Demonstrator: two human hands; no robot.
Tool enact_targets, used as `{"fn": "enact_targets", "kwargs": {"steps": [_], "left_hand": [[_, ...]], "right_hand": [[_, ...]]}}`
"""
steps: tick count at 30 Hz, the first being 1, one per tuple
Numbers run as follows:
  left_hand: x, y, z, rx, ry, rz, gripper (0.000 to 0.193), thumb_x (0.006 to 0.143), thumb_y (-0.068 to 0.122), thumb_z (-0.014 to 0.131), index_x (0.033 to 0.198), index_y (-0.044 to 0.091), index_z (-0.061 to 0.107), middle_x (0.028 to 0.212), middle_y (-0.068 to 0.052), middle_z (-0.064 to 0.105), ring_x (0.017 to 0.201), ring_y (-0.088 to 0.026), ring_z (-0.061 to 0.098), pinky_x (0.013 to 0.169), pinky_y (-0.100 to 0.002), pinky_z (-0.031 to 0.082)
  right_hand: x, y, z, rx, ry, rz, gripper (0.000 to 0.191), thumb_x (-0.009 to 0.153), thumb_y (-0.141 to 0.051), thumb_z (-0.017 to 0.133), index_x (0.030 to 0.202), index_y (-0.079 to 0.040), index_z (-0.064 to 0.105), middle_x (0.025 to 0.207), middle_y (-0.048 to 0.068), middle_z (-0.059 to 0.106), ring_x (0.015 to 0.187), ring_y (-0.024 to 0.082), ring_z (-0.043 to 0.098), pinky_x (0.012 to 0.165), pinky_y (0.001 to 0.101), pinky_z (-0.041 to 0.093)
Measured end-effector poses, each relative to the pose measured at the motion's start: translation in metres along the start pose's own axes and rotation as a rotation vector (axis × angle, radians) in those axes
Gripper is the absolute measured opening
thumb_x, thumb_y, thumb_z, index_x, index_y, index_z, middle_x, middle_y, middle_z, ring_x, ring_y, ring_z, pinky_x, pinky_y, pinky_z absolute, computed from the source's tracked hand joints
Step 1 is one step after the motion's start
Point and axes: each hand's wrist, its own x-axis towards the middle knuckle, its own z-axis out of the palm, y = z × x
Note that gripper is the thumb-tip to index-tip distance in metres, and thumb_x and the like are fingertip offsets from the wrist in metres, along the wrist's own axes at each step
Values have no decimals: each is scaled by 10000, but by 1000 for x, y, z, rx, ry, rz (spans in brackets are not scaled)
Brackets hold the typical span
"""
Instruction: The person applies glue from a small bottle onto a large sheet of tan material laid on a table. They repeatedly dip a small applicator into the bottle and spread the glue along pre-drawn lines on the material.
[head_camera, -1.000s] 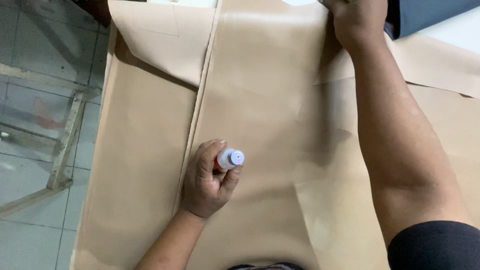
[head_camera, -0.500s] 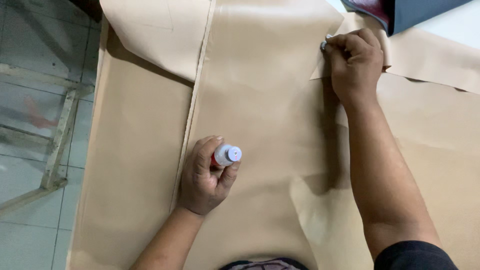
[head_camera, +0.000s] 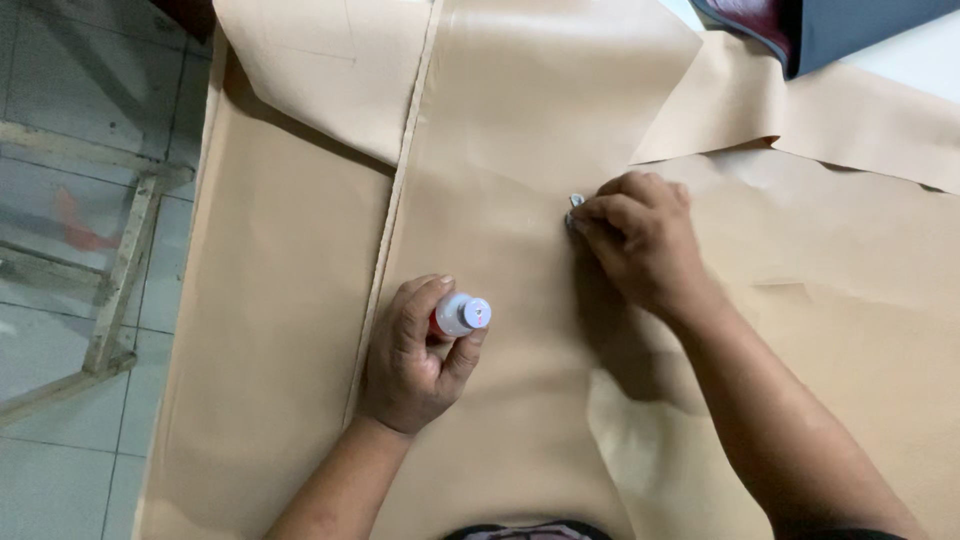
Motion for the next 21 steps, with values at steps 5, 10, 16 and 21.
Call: {"fn": "enact_targets", "kwargs": {"steps": [5,10,16,21], "left_hand": [[-1,2,-1,-18,-32,-62,520,965,215,758,1371,94,456,1164,-162,637,966,-315,663,825,-408,563],[-1,-2,0,-9,6,-21,518,973,221,751,1371,92,446,1214,-182,623,1025,-343,663,867,-413,569],[0,-1,-1,3,-2,-18,520,973,231,752,1370,87,451,1197,-173,623,1019,-352,661,876,-427,565],[-1,0,-1,-24,-6,-44,510,975,236,748,1366,90,455,1205,-181,626,1014,-341,670,861,-416,576]], "right_hand": [[-10,-2,10,-101,129,154,68,1003,-58,816,985,-58,751,1038,83,677,1015,284,624,887,393,491],[-16,0,9,-131,14,-14,111,894,-78,819,965,-73,734,1003,87,668,985,290,616,881,431,461],[-12,-37,28,-90,24,-36,118,860,-100,794,971,-107,755,1025,55,670,993,284,585,891,400,408],[-3,-63,40,-124,38,-13,120,880,-135,812,984,-168,762,1011,7,682,1002,249,584,914,432,374]]}}
